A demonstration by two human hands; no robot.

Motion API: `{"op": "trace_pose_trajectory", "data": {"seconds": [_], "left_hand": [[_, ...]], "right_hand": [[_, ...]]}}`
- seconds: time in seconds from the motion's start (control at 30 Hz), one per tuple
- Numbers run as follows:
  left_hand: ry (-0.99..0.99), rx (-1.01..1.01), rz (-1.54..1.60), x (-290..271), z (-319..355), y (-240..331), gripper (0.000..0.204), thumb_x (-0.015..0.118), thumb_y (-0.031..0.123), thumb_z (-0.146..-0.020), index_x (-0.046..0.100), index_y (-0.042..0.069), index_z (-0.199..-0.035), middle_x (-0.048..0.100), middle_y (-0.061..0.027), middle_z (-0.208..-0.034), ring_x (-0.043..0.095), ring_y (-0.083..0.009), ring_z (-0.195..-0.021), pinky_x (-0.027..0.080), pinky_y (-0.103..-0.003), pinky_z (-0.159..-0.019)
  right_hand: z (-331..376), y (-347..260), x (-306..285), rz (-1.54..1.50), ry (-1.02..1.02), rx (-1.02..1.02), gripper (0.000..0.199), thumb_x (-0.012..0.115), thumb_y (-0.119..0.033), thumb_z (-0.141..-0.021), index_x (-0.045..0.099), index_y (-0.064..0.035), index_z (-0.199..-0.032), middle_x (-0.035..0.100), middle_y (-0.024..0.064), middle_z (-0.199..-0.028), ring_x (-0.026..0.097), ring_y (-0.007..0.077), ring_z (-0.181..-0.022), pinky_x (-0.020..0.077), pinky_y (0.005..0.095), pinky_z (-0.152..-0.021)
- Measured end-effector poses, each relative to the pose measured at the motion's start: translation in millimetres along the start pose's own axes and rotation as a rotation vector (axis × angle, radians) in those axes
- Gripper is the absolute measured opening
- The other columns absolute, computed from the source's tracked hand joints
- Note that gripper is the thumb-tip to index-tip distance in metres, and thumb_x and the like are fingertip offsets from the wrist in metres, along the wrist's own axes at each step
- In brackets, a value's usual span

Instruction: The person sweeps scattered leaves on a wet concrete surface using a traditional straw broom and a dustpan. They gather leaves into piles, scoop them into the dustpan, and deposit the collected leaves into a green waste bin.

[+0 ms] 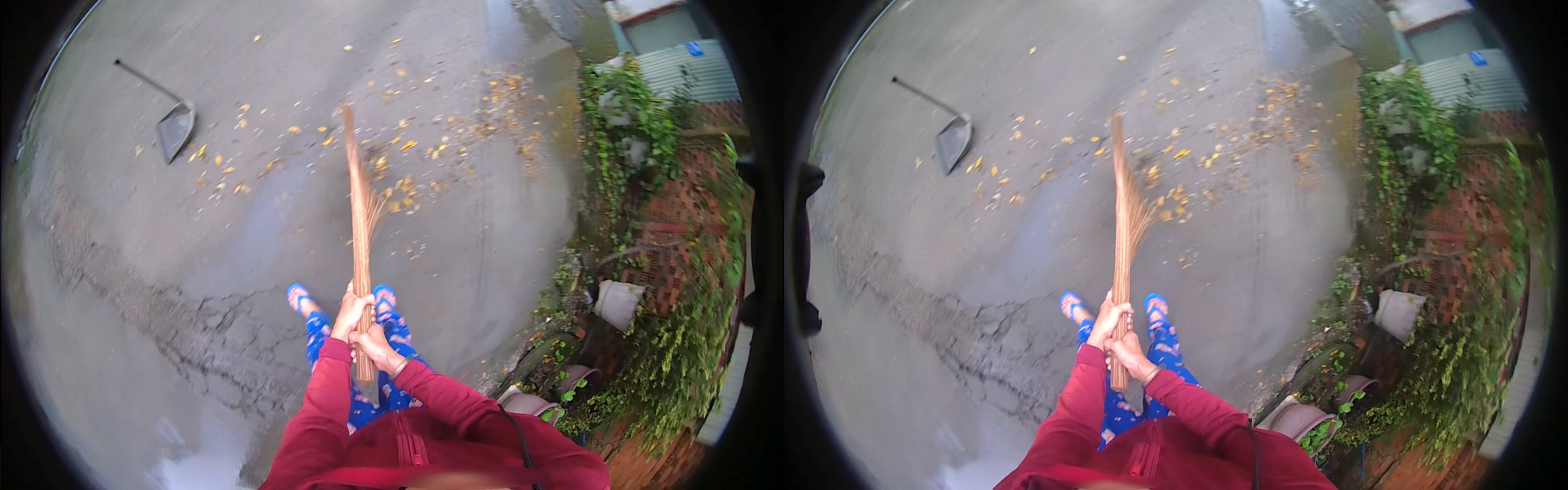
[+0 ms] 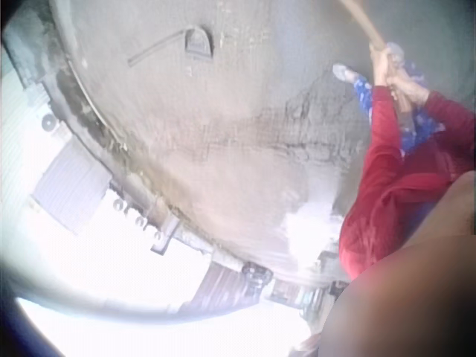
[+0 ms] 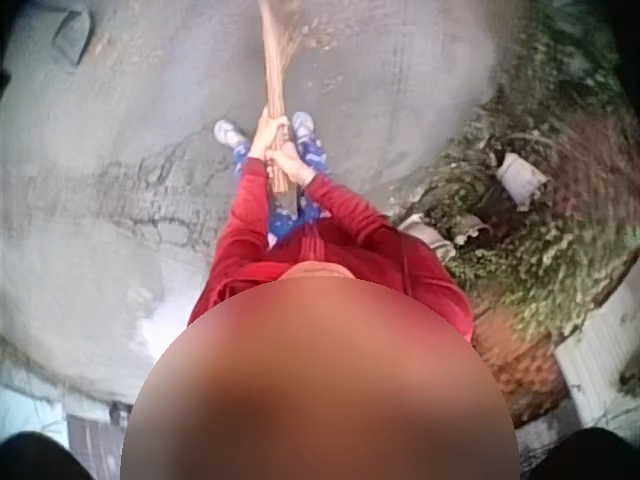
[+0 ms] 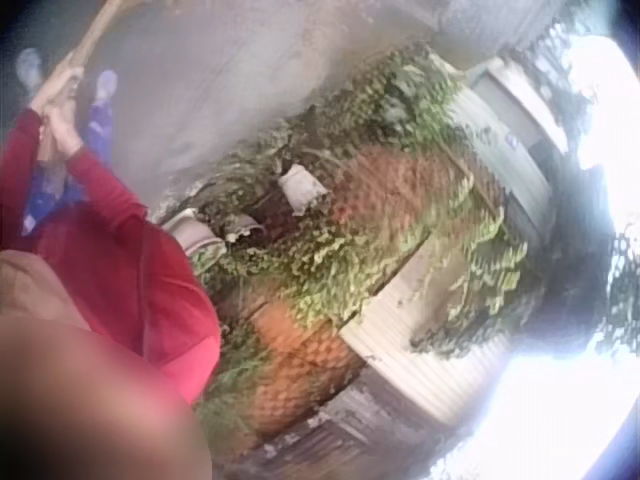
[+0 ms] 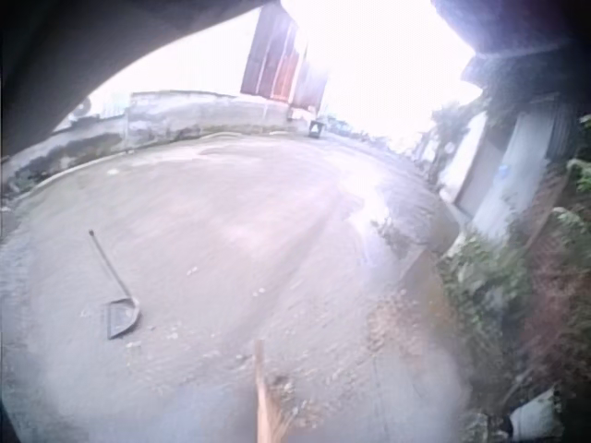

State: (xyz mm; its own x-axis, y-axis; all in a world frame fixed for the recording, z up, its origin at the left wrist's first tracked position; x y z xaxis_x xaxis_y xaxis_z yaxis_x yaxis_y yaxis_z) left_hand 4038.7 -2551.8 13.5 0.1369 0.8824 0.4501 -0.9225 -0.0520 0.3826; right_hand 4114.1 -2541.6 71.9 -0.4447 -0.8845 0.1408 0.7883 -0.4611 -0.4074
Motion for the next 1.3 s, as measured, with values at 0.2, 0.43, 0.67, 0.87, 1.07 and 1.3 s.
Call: {"op": "trace_pose_trajectory", "data": {"seconds": [0.2, 0.43, 0.67, 0.87, 1.07, 1.3], "left_hand": [[0.527, 0.119, -0.161, -191, 133, 13, 0.083, 0.059, 0.002, -0.071, 0.019, 0.012, -0.144, 0.056, -0.0053, -0.065, 0.056, -0.0152, -0.052, 0.047, -0.029, -0.046], [0.902, 0.108, -0.043, -392, 128, 57, 0.013, 0.06, 0.004, -0.065, 0.058, 0.0, -0.078, 0.058, -0.0071, -0.059, 0.057, -0.0166, -0.049, 0.045, -0.03, -0.042], [0.59, -0.081, -0.338, -274, 2, 78, 0.1, 0.061, 0.02, -0.07, -0.001, -0.004, -0.145, 0.06, -0.0316, -0.108, 0.063, -0.0355, -0.1, 0.05, -0.038, -0.088], [0.133, 0.042, -0.477, -191, 3, 113, 0.104, 0.067, 0.017, -0.066, 0.003, -0.003, -0.146, 0.065, -0.0227, -0.094, 0.066, -0.0297, -0.086, 0.053, -0.038, -0.068], [0.518, 0.211, -0.619, -258, 118, 128, 0.094, 0.066, 0.009, -0.071, 0.011, 0.011, -0.147, 0.065, -0.0171, -0.089, 0.066, -0.0217, -0.071, 0.054, -0.034, -0.059], [1.02, -0.096, -0.195, -454, 177, 116, 0.086, 0.068, 0.012, -0.067, 0.021, -0.003, -0.137, 0.066, -0.0196, -0.085, 0.067, -0.0252, -0.072, 0.054, -0.032, -0.066]], "right_hand": [[26, 83, 160, -0.036, -0.412, 0.195, 0.012, 0.056, -0.011, -0.079, 0.054, -0.0012, -0.085, 0.055, 0.0058, -0.063, 0.055, 0.016, -0.045, 0.0467, 0.0296, -0.039], [-80, 96, 310, 0.139, -0.752, 0.465, 0.013, 0.061, -0.015, -0.078, 0.055, -0.0043, -0.079, 0.053, 0.0028, -0.064, 0.054, 0.0133, -0.053, 0.0463, 0.0277, -0.047], [-113, 38, 203, -0.209, -0.381, 0.441, 0.007, 0.059, -0.012, -0.08, 0.053, -0.0099, -0.082, 0.052, -0.0032, -0.065, 0.046, 0.0074, -0.049, 0.0392, 0.0209, -0.045], [-81, 7, 191, -0.132, -0.139, 0.087, 0.008, 0.053, -0.016, -0.083, 0.054, -0.0082, -0.083, 0.055, 0.0013, -0.065, 0.053, 0.0128, -0.05, 0.0443, 0.0252, -0.045], [-24, 58, 256, -0.123, -0.281, 0.29, 0.02, 0.056, -0.021, -0.076, 0.055, -0.007, -0.09, 0.054, 0.0025, -0.066, 0.054, 0.0167, -0.051, 0.0472, 0.0292, -0.046], [-58, 83, 404, 0.129, -0.781, 0.636, 0.014, 0.058, -0.02, -0.08, 0.054, -0.0073, -0.081, 0.051, 0.0013, -0.065, 0.051, 0.0131, -0.052, 0.0439, 0.0267, -0.047]]}}
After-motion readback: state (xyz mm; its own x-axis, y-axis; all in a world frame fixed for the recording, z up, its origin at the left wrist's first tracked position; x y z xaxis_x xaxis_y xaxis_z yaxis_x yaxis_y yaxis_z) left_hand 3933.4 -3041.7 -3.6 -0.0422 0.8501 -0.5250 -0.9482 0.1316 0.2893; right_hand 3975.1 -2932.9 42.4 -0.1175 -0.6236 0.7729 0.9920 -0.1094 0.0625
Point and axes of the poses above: each hand's wrist, its own z-axis away from the middle knuckle, its own x-axis out of the palm, y = z × x, the point moved 8 cm from there along -z, towards the middle knuckle
